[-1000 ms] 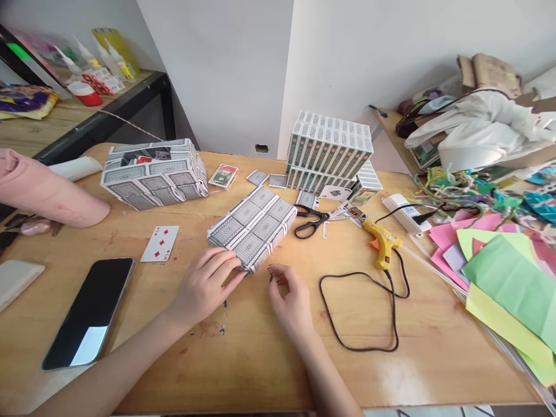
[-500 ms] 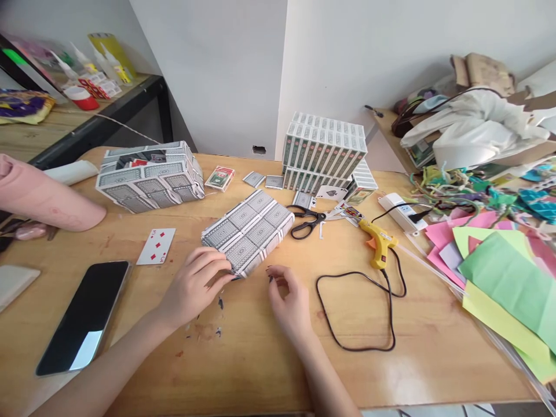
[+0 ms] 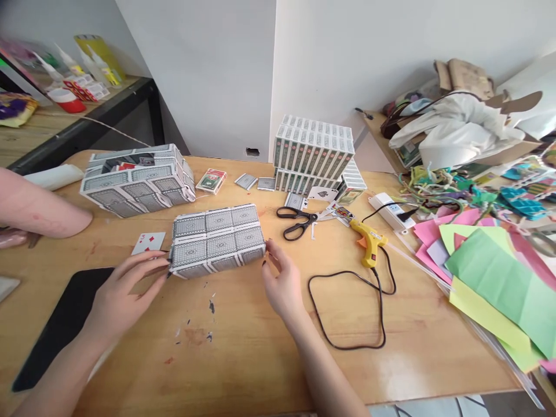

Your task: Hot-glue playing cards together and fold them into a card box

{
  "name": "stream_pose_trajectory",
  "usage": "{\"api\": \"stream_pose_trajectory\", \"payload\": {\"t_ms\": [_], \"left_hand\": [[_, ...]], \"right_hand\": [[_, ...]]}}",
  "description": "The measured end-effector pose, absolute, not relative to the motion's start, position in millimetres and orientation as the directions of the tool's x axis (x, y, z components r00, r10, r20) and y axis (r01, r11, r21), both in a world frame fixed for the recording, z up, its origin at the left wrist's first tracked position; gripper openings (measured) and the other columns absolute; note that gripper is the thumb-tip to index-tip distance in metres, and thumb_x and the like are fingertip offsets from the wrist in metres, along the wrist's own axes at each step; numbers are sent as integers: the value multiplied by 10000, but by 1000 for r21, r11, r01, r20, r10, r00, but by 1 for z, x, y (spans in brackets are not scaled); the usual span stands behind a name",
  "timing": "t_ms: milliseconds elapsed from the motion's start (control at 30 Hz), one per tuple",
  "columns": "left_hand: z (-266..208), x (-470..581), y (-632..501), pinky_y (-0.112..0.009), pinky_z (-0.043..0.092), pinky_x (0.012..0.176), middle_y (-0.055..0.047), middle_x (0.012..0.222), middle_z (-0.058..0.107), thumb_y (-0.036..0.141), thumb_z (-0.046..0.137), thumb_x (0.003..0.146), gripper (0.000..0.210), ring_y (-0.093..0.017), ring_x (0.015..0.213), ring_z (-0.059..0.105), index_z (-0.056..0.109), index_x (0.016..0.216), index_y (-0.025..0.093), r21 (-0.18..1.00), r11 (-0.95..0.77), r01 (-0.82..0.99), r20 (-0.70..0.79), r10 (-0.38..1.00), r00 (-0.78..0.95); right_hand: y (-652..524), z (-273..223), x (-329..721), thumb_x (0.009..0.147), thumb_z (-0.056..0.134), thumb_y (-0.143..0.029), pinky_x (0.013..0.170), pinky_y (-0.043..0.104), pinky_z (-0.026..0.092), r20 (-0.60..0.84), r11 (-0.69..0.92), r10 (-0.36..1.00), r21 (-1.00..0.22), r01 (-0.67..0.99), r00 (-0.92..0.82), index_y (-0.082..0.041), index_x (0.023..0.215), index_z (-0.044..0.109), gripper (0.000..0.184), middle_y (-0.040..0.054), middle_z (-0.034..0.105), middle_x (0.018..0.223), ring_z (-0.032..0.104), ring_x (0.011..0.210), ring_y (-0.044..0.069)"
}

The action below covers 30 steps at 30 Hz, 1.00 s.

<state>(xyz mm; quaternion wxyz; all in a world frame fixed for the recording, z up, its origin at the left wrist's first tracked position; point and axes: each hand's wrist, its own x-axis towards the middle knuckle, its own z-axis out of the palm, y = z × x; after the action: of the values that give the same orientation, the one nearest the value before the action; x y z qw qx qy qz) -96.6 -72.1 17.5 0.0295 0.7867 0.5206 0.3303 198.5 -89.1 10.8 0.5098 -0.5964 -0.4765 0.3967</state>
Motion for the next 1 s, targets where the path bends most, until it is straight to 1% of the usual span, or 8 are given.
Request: {"api": "stream_pose_trajectory", "payload": {"t_ms": [200,300,467,567,667,867,933,1000], "left_hand": [[10,-95,-75,-444,558,950,-94,1233,649,284,580,858,515,-238,1008,691,417,1344,241,689,-283,667,266,955,130],[12,-93,-72,-508,499,1021,-129,1340,584,267,585,838,669,-268,1117,648,301,1443,244,743,-241,624,199,970,138],[13,-86,-57,-532,369,1117,-137,1570,272,244,549,848,773,-304,1425,315,163,1518,272,868,-219,446,132,967,218],[7,-88,-44,-546,286,1154,-121,1590,220,264,588,819,842,-301,1462,216,127,1523,286,911,-232,340,155,958,241],[0,-89,-39,-557,275,1158,-105,1593,209,246,588,801,869,-297,1467,208,106,1520,318,942,-201,268,152,969,193],[-20,-65,-73,-553,315,1146,-156,1548,285,163,538,846,761,-300,1430,306,153,1487,306,919,-58,390,148,967,-206],[-26,-52,-93,-528,363,1128,-147,1546,308,151,522,852,751,-300,1412,338,167,1496,304,916,-41,399,110,982,-152],[-26,-38,-110,-509,397,1109,-119,1572,267,183,492,879,735,-299,1398,359,148,1514,318,918,-24,397,57,996,-72]], "right_hand": [[-95,15,195,784,487,-151,1002,430,518,52,-15,970,-963,270,238,-229,1235,635,481,49,663,1254,646,1124,222],[-103,17,193,793,499,-150,948,416,549,94,-21,957,-922,388,276,-249,1266,617,498,53,676,1231,680,1053,227],[-122,23,185,830,488,-160,845,377,583,182,44,961,-843,536,209,-265,1079,712,351,57,747,1036,714,933,230],[-125,27,188,836,481,-171,804,355,592,151,21,965,-860,509,216,-259,945,723,279,37,760,937,723,864,209],[-115,30,197,827,477,-169,843,364,587,131,-14,943,-903,430,305,-232,1003,692,285,52,745,1015,706,944,205],[-76,28,207,808,459,-137,1060,426,465,169,43,950,-902,429,262,-199,1320,551,524,94,585,1351,551,1252,223],[-63,24,205,795,444,-119,1122,443,393,149,43,962,-910,411,228,-195,1377,503,589,83,525,1421,479,1328,226],[-52,19,204,792,451,-122,1124,435,390,90,16,978,-932,361,190,-209,1349,539,570,68,549,1400,498,1315,224]]}}
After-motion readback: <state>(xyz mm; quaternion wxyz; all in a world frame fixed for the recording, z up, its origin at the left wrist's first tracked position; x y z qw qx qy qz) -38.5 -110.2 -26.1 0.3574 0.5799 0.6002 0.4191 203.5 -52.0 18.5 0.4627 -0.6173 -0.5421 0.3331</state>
